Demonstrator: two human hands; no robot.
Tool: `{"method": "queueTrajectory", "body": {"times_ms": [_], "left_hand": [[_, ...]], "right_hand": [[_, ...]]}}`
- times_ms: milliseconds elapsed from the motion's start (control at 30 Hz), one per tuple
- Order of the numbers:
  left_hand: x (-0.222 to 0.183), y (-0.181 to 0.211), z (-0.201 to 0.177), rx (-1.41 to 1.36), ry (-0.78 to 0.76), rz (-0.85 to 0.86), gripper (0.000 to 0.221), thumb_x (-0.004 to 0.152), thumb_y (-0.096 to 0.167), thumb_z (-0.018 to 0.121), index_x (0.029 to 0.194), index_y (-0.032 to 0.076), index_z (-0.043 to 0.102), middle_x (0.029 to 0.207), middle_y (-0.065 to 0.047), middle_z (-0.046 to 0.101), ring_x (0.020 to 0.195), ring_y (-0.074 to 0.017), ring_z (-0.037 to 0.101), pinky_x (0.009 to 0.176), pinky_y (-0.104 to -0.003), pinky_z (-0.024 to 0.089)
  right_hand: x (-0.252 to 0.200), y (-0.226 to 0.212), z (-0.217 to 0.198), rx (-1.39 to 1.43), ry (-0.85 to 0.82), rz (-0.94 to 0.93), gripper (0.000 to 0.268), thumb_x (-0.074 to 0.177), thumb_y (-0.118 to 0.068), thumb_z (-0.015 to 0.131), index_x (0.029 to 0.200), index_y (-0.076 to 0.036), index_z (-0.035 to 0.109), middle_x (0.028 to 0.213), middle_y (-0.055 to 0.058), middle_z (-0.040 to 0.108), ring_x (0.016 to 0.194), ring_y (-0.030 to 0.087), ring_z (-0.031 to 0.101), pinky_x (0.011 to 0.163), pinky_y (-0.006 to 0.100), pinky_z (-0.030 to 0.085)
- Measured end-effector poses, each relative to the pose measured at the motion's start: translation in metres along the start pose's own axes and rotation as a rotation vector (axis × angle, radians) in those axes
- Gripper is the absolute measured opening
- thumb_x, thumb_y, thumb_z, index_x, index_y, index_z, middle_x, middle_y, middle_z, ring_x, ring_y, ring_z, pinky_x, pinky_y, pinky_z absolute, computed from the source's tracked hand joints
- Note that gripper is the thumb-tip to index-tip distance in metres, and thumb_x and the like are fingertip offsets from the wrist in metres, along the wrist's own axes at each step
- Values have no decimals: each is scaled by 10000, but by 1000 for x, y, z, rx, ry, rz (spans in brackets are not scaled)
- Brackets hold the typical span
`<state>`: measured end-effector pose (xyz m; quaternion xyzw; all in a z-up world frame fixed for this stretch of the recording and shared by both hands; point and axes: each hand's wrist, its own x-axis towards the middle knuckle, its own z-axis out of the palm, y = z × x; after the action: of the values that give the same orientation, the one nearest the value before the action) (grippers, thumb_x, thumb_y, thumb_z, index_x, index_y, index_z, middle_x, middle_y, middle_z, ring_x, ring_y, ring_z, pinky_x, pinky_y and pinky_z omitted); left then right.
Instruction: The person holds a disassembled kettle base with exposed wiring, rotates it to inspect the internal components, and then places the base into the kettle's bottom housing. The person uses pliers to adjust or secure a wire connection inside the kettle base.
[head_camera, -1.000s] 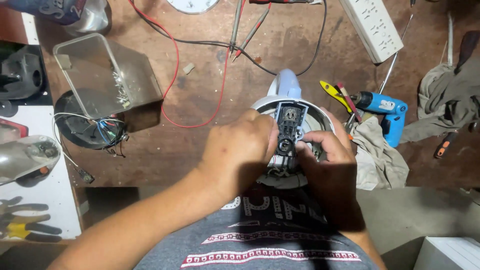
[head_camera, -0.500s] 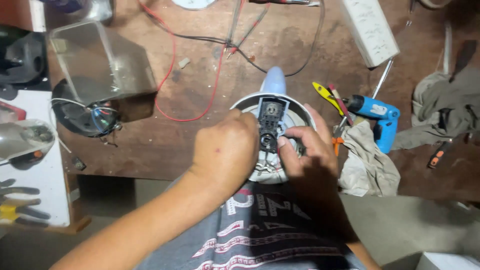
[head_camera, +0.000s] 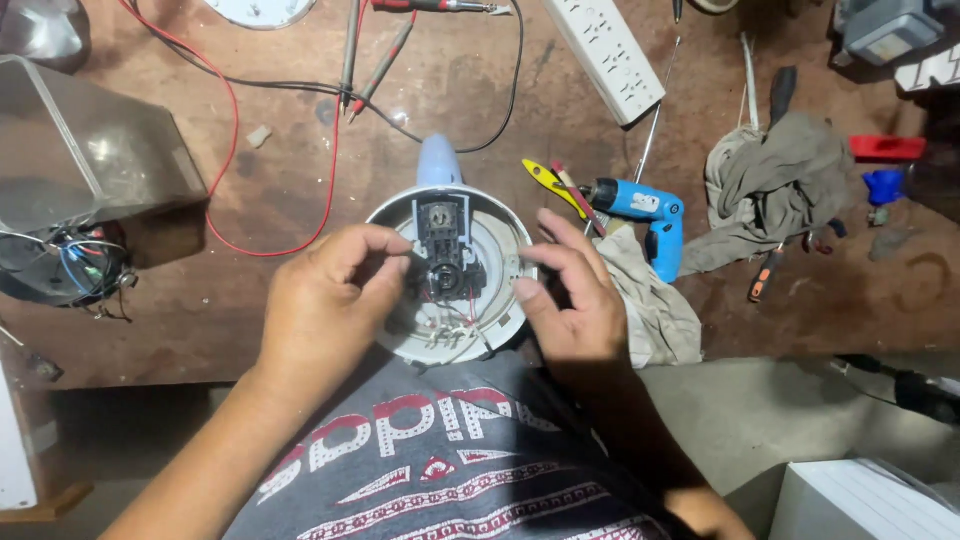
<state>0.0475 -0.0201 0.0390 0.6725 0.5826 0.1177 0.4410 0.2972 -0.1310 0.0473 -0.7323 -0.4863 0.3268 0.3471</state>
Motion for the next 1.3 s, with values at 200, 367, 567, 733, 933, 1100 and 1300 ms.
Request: {"method": "queueTrajectory", "body": {"times_ms": [200, 367, 567, 733, 933, 1100, 1300], "left_hand": [[-2, 2, 16, -56, 96, 214, 169, 1022, 116, 851, 1152, 190, 929, 1063, 33, 907, 961, -146, 826, 908, -325, 607], [-11, 16, 20, -144, 85, -85, 159, 957, 185, 892, 1082, 264, 950, 986, -51, 893, 1024, -295, 867, 905, -415, 669], [-18, 27, 28, -204, 91, -150, 174, 960, 172, 877, 1092, 251, 958, 972, -62, 884, 965, -259, 852, 856, -396, 662], [-17, 30, 29, -283, 110, -158, 183, 967, 142, 855, 1107, 200, 958, 997, -107, 891, 950, -268, 848, 845, -394, 662], [-11, 26, 30, -255, 72, -158, 170, 981, 201, 828, 1092, 248, 948, 1023, 75, 884, 820, -66, 740, 798, -271, 560], [-8, 30, 30, -262, 30, -185, 161, 999, 256, 800, 1074, 271, 941, 1071, 86, 933, 869, -69, 810, 848, -289, 597], [-5, 33, 35, -349, 23, -213, 171, 966, 247, 789, 1037, 258, 944, 1007, 85, 899, 767, -86, 727, 785, -295, 552]], "right_hand": [[-3, 126, -27, -506, -356, 712, 589, 1063, -660, 659, 1351, -149, 714, 1181, 154, 810, 1104, 396, 757, 969, 539, 533], [-9, 177, 21, -688, -397, 569, 638, 1031, -593, 822, 1428, -152, 588, 1439, 142, 674, 1260, 411, 824, 1114, 577, 669], [-20, 221, -19, -238, -290, 656, 317, 997, -359, 815, 1113, -80, 720, 1052, 180, 693, 993, 414, 813, 930, 561, 647], [-17, 179, -105, 257, -166, 794, 402, 1090, -258, 746, 1302, 77, 815, 1185, 292, 716, 1181, 403, 735, 976, 652, 695], [8, 110, -201, -404, -68, -143, 393, 1109, -233, 811, 1444, -29, 844, 1551, 181, 692, 1468, 323, 651, 1287, 443, 497], [18, 131, -263, 729, 70, -292, 262, 961, -405, 780, 1187, -277, 747, 1861, 27, 560, 1632, 305, 678, 1413, 517, 685], [33, 24, -179, 1646, -531, -2, 193, 1171, -86, 774, 1320, 37, 777, 1622, 197, 603, 1260, 324, 649, 960, 585, 583]]}}
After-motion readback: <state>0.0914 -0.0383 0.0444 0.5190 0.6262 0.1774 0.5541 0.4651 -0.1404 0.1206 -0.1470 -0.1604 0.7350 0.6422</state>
